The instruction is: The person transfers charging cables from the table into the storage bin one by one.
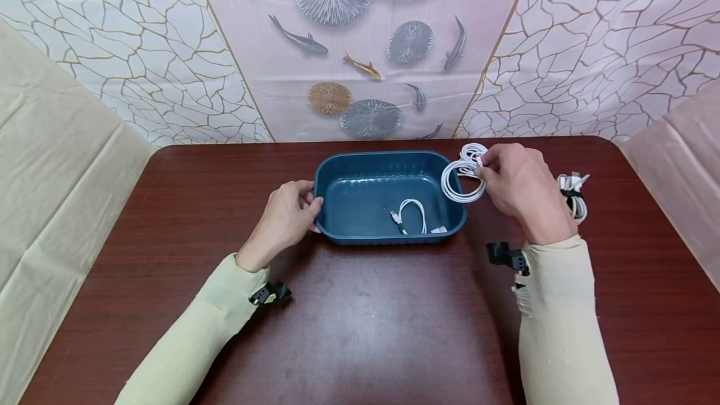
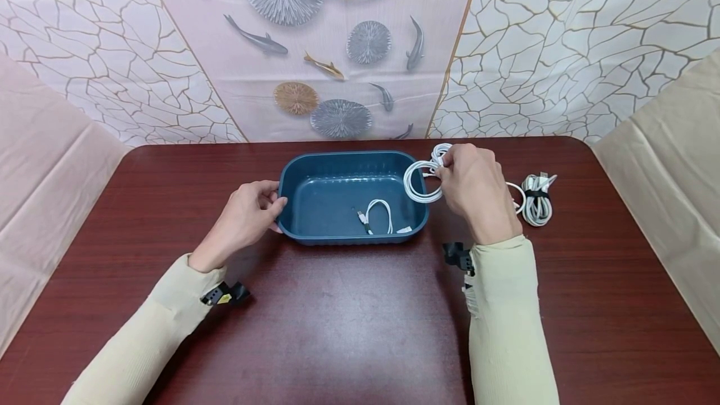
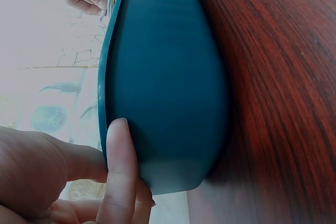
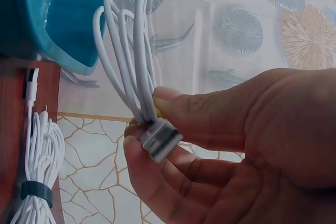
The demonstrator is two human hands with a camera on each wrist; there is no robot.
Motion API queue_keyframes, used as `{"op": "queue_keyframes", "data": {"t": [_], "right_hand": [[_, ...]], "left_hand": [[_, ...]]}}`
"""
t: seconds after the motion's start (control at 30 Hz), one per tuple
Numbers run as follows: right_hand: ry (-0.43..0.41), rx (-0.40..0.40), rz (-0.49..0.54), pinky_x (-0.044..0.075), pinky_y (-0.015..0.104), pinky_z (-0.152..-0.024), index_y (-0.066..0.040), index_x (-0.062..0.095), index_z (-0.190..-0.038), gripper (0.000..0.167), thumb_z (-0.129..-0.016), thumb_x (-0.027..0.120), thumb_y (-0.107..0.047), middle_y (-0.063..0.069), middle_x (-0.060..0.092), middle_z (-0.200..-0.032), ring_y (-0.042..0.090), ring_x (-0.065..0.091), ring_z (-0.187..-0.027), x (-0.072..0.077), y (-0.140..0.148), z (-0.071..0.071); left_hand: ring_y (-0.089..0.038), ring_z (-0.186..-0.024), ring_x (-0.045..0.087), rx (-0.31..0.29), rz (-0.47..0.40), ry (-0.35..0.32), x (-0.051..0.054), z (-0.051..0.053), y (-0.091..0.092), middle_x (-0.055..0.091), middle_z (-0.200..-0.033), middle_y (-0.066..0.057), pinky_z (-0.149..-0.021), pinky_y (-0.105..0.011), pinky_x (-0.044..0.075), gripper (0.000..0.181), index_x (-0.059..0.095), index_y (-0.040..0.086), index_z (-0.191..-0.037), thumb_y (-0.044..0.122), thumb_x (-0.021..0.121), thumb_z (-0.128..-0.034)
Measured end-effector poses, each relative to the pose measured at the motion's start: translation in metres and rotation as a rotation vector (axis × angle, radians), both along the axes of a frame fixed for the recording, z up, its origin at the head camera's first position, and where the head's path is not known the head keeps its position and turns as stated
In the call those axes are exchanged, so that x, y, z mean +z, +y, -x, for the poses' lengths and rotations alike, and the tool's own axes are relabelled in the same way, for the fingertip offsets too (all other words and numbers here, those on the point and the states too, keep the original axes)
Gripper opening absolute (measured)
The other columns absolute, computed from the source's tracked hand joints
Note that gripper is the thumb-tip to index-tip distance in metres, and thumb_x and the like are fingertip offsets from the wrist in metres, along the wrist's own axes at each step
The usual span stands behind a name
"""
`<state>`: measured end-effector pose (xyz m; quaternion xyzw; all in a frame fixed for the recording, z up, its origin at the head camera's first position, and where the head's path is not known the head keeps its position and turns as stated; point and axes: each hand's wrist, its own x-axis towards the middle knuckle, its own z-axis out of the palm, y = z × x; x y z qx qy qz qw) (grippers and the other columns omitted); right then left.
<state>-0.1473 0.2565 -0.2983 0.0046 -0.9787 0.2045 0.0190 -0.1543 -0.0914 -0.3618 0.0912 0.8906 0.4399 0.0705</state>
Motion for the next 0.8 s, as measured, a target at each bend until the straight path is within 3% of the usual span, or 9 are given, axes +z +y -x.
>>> {"op": "queue_keyframes", "data": {"t": [0.17, 0.4, 0.57, 0.8], "right_hand": [[-0.002, -0.005, 0.007, 0.053, 0.051, -0.076, 0.002, 0.070, -0.111, 0.023, -0.098, 0.061, -0.015, 0.022, 0.072, -0.100, 0.038, 0.063, -0.094, 0.0000, -0.0020, 0.0001], [0.034, -0.005, 0.010, 0.045, 0.037, -0.065, -0.002, 0.072, -0.103, 0.017, -0.096, 0.062, -0.014, 0.016, 0.070, -0.090, 0.034, 0.059, -0.085, -0.0019, -0.0055, 0.0006], [0.047, 0.002, 0.008, 0.044, 0.037, -0.066, -0.002, 0.071, -0.098, 0.015, -0.096, 0.061, -0.013, 0.014, 0.068, -0.084, 0.034, 0.059, -0.083, -0.0046, -0.0064, 0.0015], [0.053, -0.027, 0.023, 0.047, 0.042, -0.066, 0.000, 0.071, -0.102, 0.018, -0.098, 0.061, -0.014, 0.019, 0.070, -0.095, 0.036, 0.060, -0.086, -0.0055, -0.0097, 0.0023]], "left_hand": [[-0.010, -0.054, 0.067, 0.001, -0.006, -0.003, -0.0001, 0.0000, 0.0001, 0.062, -0.091, -0.015, -0.055, -0.026, 0.062, 0.030, 0.062, -0.008, -0.127, 0.008, 0.059, -0.1016], [-0.010, -0.054, 0.067, 0.004, -0.011, -0.010, -0.0002, -0.0005, 0.0002, 0.061, -0.091, -0.016, -0.056, -0.027, 0.062, 0.030, 0.062, -0.008, -0.127, 0.008, 0.060, -0.1014], [-0.010, -0.054, 0.067, 0.003, -0.008, -0.007, 0.0000, -0.0005, 0.0003, 0.061, -0.091, -0.016, -0.055, -0.026, 0.062, 0.030, 0.061, -0.008, -0.127, 0.008, 0.060, -0.1014], [-0.010, -0.054, 0.068, 0.002, -0.005, -0.001, -0.0001, -0.0004, 0.0003, 0.062, -0.091, -0.016, -0.055, -0.025, 0.062, 0.030, 0.062, -0.008, -0.127, 0.008, 0.060, -0.1013]]}}
